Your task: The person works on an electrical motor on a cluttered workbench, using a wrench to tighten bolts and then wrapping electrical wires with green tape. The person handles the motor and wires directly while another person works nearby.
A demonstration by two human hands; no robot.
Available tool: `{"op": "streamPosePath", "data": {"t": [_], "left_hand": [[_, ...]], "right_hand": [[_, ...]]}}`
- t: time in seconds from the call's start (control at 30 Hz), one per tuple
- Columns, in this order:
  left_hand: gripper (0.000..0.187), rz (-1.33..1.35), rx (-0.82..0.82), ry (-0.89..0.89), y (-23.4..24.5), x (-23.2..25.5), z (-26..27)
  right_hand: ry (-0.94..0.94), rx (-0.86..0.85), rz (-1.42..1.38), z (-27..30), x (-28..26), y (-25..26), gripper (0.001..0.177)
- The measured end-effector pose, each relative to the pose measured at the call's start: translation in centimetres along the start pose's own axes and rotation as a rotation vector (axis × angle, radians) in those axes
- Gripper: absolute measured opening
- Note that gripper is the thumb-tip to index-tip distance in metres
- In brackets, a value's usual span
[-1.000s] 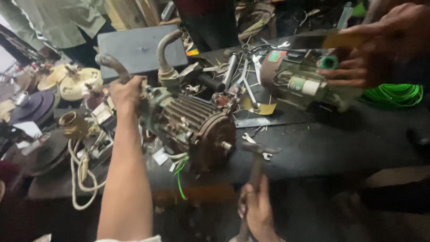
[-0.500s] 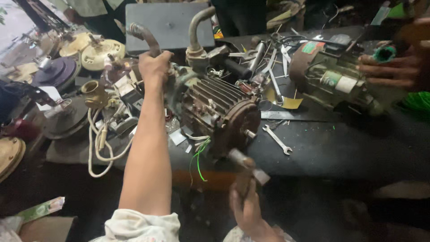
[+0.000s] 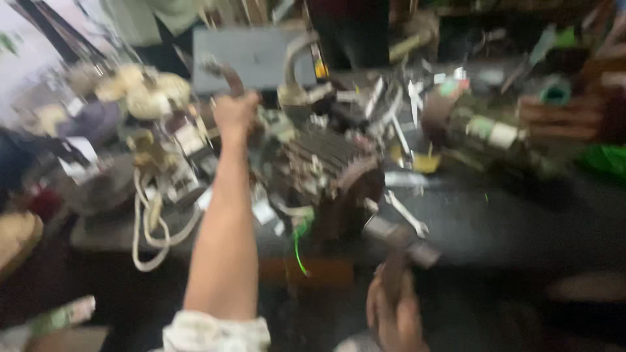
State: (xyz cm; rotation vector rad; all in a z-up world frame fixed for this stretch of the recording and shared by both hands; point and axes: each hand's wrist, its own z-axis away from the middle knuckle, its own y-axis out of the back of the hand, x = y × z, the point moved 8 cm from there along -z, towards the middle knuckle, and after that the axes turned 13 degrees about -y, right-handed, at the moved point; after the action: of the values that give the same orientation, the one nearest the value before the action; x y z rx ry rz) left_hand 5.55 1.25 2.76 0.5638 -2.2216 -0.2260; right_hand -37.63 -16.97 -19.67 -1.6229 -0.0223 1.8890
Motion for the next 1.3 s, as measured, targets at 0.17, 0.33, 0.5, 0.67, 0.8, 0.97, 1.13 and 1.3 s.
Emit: {"op": "streamPosePath", "data": {"t": [0.17, 0.33, 0.5, 0.67, 0.8, 0.97, 1.13, 1.3], "left_hand": [[0.038, 0.029, -0.021, 0.122, 0.2, 0.2, -0.2], [0.037, 0.023, -0.015, 0.096, 1.1, 1.3, 1.1], [0.035, 0.056, -0.062, 0.262, 0.6, 0.8, 2.0], [0.037, -0.043, 0.07, 0.114, 1.6, 1.0, 1.4], [0.039, 0.003, 0.054, 0.128, 1.3, 0.4, 1.5], [0.04, 0.009, -0.004, 0.061, 1.3, 1.1, 1.2], [0.042, 0.036, 0.091, 0.029, 2.6, 0.3, 3.4], [0.043, -0.006, 0.126, -0.047, 2.9, 1.2, 3.6]], "right_hand": [[0.556, -0.118, -0.381, 1.6, -8.0, -0.9, 0.043], [-0.151, 0.024, 0.217, -1.7, -1.7, -3.5, 0.029], [0.171, 0.022, -0.004, 1.0, -2.5, 1.4, 0.026], [0.436, -0.117, -0.248, 2.1, -3.1, 2.6, 0.026], [0.126, -0.075, 0.237, -0.5, 2.0, -0.9, 0.028], [-0.177, 0.21, 0.565, -0.1, 3.0, 5.6, 0.038], [-0.128, 0.531, 0.927, 1.4, -7.5, 13.6, 0.047], [0.271, 0.58, 1.438, 1.3, -19.0, 10.9, 0.047]]}}
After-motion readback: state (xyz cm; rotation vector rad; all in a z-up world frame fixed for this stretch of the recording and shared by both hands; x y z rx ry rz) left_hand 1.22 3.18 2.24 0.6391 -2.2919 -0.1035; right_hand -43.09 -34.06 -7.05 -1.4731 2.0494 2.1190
